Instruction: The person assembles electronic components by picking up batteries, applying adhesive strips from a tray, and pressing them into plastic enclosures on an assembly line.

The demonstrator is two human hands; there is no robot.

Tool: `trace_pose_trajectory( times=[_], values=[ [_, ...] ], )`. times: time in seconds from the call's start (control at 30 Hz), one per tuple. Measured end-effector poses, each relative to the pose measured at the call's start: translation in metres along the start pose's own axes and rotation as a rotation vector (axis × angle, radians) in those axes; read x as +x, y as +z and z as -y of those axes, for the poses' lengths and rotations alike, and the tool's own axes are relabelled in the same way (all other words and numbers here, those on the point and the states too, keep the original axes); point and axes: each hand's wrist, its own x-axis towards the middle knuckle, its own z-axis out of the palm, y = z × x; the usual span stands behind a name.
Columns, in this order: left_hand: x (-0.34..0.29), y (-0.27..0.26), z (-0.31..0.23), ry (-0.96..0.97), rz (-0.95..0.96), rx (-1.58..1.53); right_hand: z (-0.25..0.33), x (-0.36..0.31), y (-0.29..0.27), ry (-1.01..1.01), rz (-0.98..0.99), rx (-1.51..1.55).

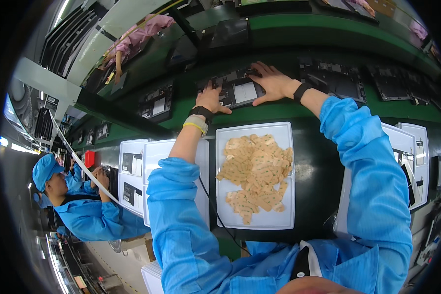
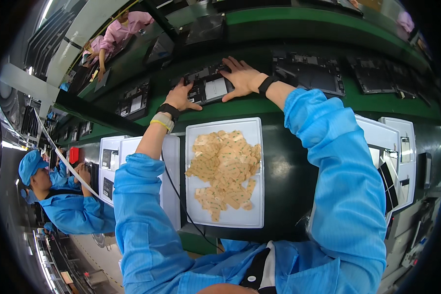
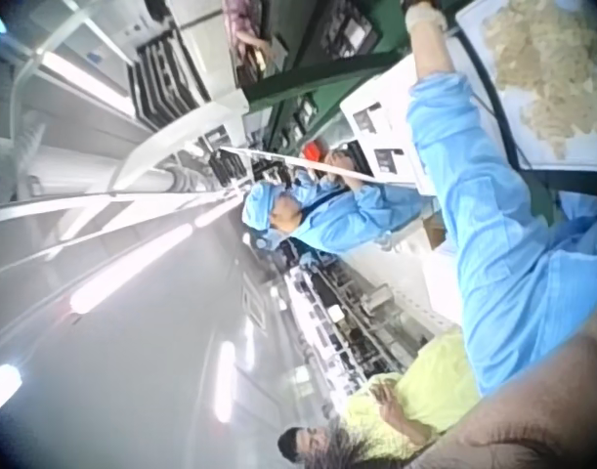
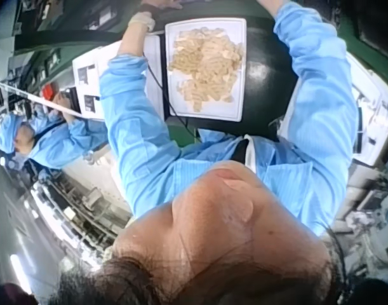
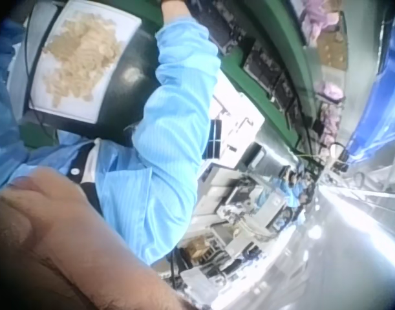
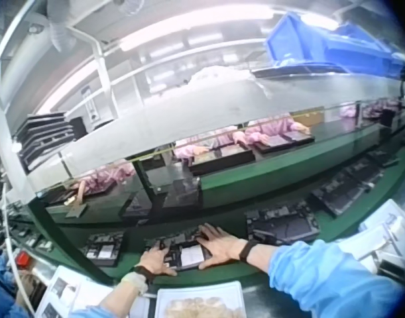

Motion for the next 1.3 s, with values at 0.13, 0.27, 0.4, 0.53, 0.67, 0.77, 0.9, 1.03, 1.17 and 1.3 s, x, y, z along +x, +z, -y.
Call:
trace_pose_trajectory(
  times=[0.13, 0.27, 0.4, 0.53, 0.67, 0.77, 0.9, 1.03, 1.17, 1.3],
  values=[
    [0.002, 0.018, 0.024, 0.055, 0.078, 0.018, 0.017, 0.008, 0.009, -0.115, 0.006, -0.194],
    [0.0, 0.021, 0.011, -0.02, 0.102, -0.023, 0.023, 0.013, 0.034, -0.091, -0.038, -0.1],
    [-0.006, 0.025, 0.011, -0.206, 0.068, 0.01, 0.045, 0.021, 0.021, -0.01, 0.053, -0.044],
    [-0.022, 0.003, 0.016, -0.224, 0.091, -0.057, 0.068, 0.024, 0.011, 0.005, 0.083, -0.108],
    [-0.103, -0.067, 0.015, 0.15, -0.373, -0.301, 0.08, 0.019, -0.012, 0.162, 0.255, -0.121],
    [-0.231, -0.121, 0.045, 0.167, -0.034, -0.147, 0.088, 0.012, -0.056, 0.096, 0.135, 0.038],
    [-0.37, -0.071, 0.091, -0.078, 0.291, -0.014, 0.122, 0.0, -0.09, -0.071, 0.053, 0.464],
    [-0.398, -0.025, 0.104, 0.003, -0.032, -0.058, 0.153, -0.025, -0.082, -0.233, 0.047, 0.567],
    [-0.383, -0.041, 0.114, -0.086, -0.062, -0.38, 0.172, -0.042, -0.083, -0.227, 0.101, 0.792],
    [-0.32, -0.087, 0.061, -0.033, -0.315, -0.509, 0.17, -0.053, -0.07, -0.028, 0.096, 1.352]
  ],
)
